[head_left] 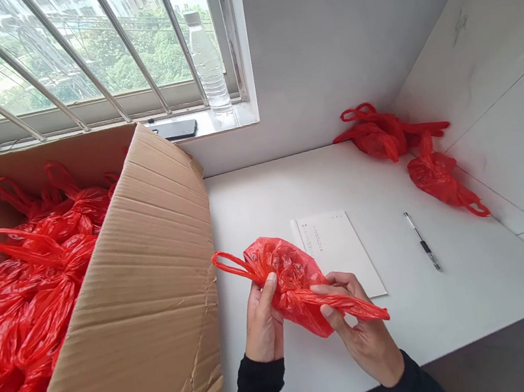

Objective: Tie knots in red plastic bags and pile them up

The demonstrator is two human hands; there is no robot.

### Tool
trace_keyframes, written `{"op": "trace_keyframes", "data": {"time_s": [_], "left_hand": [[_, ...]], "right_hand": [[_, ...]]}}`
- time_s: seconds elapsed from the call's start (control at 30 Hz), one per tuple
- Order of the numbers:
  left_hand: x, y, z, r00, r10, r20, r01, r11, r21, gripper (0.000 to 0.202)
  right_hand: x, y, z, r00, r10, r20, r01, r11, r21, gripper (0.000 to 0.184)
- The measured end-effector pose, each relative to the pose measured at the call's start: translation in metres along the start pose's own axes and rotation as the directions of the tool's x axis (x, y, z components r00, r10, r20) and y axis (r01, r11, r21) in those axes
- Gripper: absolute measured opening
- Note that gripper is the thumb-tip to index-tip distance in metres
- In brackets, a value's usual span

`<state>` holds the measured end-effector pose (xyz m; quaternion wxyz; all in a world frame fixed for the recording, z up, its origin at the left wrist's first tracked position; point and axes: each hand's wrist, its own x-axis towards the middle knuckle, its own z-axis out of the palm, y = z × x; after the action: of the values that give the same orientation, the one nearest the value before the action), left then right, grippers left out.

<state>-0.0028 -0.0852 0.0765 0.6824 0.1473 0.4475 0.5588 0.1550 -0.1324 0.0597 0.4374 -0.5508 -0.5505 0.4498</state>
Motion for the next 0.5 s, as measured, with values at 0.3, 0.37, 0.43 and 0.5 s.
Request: {"op": "trace_keyframes", "data": {"time_s": [0.3, 0.37, 0.43, 0.5], "left_hand": [[0.013, 0.014, 0.006, 0.986, 0.150, -0.074, -0.145, 0.987, 0.075, 0.052], [0.016, 0.012, -0.002, 0.970, 0.210, -0.124, -0.181, 0.960, 0.215, 0.050], [0.018, 0.009, -0.010, 0.950, 0.285, -0.127, -0.221, 0.903, 0.369, 0.046], [0.019, 0.007, -0.017, 0.933, 0.351, -0.079, -0.272, 0.831, 0.485, 0.042]], "right_hand": [[-0.009, 0.002, 0.004, 0.992, -0.115, 0.059, 0.122, 0.983, -0.139, 0.023], [-0.013, 0.007, 0.008, 0.995, -0.095, 0.042, 0.100, 0.983, -0.156, 0.024], [-0.017, 0.012, 0.012, 0.997, -0.070, 0.014, 0.071, 0.984, -0.161, 0.026], [-0.020, 0.018, 0.016, 0.998, -0.068, -0.011, 0.065, 0.984, -0.168, 0.028]]}}
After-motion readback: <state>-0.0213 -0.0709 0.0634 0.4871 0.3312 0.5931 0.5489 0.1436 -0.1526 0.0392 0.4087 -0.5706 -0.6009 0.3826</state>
